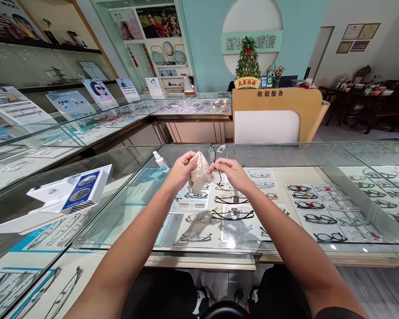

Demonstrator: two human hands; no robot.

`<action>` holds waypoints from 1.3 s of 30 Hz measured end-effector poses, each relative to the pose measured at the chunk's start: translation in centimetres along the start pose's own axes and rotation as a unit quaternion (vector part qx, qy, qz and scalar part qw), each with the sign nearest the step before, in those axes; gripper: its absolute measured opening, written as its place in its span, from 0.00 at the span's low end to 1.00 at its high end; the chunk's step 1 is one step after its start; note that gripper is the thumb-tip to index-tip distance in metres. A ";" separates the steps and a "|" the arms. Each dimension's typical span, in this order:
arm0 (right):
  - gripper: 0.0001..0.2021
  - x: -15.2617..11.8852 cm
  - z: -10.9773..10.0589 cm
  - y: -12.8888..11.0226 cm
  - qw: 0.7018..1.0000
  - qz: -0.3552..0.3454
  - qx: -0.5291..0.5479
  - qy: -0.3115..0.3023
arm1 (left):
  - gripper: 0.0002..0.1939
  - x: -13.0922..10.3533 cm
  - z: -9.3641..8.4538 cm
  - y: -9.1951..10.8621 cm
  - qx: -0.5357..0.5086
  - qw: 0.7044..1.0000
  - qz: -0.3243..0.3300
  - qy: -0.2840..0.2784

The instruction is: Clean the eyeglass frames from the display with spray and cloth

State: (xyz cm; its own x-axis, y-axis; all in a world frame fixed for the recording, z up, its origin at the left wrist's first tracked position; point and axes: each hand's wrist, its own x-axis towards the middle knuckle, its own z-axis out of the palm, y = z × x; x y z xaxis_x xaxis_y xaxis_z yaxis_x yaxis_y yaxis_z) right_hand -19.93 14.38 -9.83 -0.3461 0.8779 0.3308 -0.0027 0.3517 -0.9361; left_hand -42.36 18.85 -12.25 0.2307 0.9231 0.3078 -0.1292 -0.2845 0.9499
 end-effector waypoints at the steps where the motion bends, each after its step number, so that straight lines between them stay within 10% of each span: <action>1: 0.14 0.0 0.0 0.0 1.000 0.000 0.002 -0.006 | 0.23 0.0 0.1 0.1 -0.007 1.000 -0.004 0.000; 39: 0.20 -0.2 0.5 0.7 0.997 -0.021 -0.037 -0.062 | 0.24 -1.6 2.5 1.5 -0.071 0.993 -0.083 -0.041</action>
State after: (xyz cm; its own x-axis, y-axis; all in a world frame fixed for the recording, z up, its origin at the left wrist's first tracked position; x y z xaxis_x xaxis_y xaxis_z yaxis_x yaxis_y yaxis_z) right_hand -20.31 14.32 -10.63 -0.4600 0.8172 0.3473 0.0480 0.4134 -0.9093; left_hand -40.54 16.27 -11.21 0.3380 0.9279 0.1574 -0.2170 -0.0858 0.9724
